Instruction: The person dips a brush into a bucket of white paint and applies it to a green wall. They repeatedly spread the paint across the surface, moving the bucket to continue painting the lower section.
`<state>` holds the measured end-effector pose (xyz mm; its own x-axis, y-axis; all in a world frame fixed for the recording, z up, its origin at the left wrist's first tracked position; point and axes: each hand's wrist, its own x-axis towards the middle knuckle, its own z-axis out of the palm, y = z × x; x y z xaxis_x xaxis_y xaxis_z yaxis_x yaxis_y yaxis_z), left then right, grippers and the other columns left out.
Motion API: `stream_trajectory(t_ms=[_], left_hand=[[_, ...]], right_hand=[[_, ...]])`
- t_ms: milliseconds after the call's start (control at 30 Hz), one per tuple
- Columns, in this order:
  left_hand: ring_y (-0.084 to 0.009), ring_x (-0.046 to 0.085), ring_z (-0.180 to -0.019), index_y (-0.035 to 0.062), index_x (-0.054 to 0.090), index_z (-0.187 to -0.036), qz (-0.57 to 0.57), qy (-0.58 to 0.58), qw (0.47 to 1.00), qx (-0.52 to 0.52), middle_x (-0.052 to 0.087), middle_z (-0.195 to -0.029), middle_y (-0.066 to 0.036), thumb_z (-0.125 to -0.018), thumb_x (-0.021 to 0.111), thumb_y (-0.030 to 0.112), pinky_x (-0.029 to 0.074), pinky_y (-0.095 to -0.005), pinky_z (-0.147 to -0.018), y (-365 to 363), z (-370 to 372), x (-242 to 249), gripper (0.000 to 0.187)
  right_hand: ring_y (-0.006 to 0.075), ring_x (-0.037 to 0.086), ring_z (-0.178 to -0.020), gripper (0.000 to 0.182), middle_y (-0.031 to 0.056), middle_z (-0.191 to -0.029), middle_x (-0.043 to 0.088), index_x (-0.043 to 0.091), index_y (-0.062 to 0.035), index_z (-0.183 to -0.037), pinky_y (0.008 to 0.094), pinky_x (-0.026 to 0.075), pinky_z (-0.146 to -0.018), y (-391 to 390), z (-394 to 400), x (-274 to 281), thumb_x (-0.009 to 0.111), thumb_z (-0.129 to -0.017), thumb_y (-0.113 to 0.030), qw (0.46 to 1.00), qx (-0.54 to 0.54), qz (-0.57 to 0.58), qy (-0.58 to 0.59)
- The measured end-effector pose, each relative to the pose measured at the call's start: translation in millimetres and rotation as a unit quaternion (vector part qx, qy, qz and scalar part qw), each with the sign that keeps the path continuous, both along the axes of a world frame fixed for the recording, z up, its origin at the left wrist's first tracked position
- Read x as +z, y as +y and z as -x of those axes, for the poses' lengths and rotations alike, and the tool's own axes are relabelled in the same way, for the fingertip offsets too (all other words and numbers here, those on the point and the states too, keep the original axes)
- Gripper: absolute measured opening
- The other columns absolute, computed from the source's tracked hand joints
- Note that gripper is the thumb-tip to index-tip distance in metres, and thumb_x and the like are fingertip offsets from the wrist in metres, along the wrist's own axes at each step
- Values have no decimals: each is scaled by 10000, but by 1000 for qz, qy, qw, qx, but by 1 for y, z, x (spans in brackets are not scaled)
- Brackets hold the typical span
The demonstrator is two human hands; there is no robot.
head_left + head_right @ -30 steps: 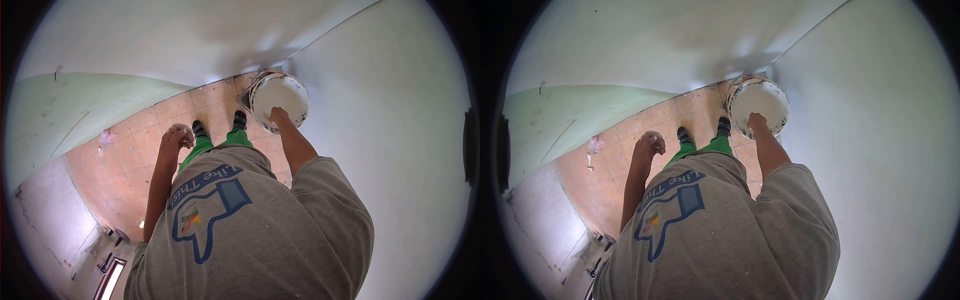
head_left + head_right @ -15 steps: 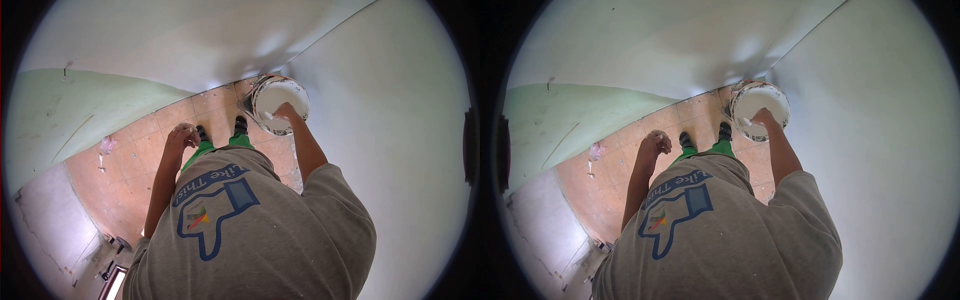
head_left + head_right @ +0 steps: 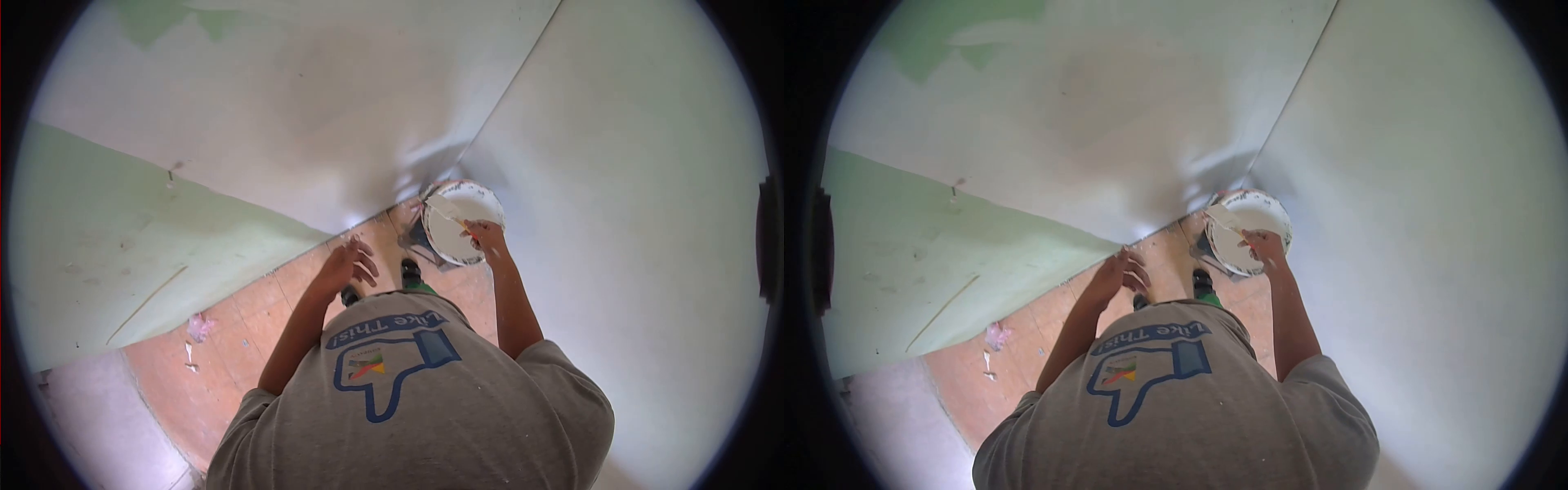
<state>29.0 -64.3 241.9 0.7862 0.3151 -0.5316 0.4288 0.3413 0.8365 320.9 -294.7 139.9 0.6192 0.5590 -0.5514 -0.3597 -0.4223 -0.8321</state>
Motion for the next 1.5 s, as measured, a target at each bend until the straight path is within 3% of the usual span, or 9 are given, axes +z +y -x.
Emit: stream_trajectory(t_ms=[33,300,467,600,900,1033,1300,1433,1500], left_hand=[[-219,698,-682,21,528,-1039,-31,17,999,-34,696,-787,-131,-1006,195,650,495,-308,-635,4,3,-2,712],[-157,655,-673,89,567,-1036,-95,32,989,-108,681,-720,-80,-975,103,673,452,-292,-607,34,35,-19,749],[-150,651,-681,89,578,-1003,-152,-16,983,-104,648,-703,-57,-1008,257,508,470,-293,-627,44,43,-19,527],[-148,658,-723,81,579,-1025,-144,8,987,-67,654,-764,-48,-1020,335,390,490,-291,-659,42,49,-11,393],[-167,663,-782,37,579,-1072,-120,1,991,-59,667,-846,-72,-1016,460,414,495,-300,-698,33,81,-3,398],[-171,663,-806,30,583,-1080,-107,-13,994,-30,669,-873,-73,-1011,480,389,504,-304,-729,36,94,-3,380],[-179,650,-777,-15,574,-1082,-85,-25,996,11,659,-852,-111,-1008,488,363,524,-315,-742,43,114,-6,395],[-180,649,-782,-19,572,-1093,-82,-28,996,13,657,-858,-107,-1014,477,348,526,-311,-747,43,115,-3,387],[-181,649,-784,-22,570,-1092,-89,-28,996,8,657,-861,-108,-1016,474,343,526,-310,-748,43,114,2,385]], right_hand=[[68,417,-467,295,50,-721,655,692,6,-884,237,308,-447,8,7,10,705,-913,-287,1000,-20,-21,-10],[51,445,-491,270,23,-694,643,675,-7,-1053,216,317,-463,72,43,113,779,-847,-148,986,-26,-161,-47],[55,520,-505,320,73,-714,680,622,38,-1074,181,379,-470,114,77,190,789,-821,-65,968,-5,-245,-61],[55,508,-504,279,95,-714,677,598,27,-1085,191,389,-466,144,104,227,715,-916,-161,946,27,-299,-121],[88,467,-485,262,114,-700,645,592,-42,-1149,220,340,-467,229,139,304,532,-1030,-268,855,63,-496,-137],[63,465,-495,286,110,-743,667,592,-33,-1137,219,346,-470,259,144,310,479,-1055,-283,841,69,-532,-71],[26,285,-451,363,-34,-631,422,595,-11,-1040,195,233,-435,258,155,249,430,-1068,-333,912,13,-400,-85],[13,294,-474,347,-46,-648,426,591,-23,-1042,186,229,-438,256,162,254,456,-1060,-342,902,-7,-420,-100],[7,305,-499,323,-47,-659,428,585,-35,-1042,185,229,-438,272,159,268,473,-1054,-338,847,-6,-501,-177]])
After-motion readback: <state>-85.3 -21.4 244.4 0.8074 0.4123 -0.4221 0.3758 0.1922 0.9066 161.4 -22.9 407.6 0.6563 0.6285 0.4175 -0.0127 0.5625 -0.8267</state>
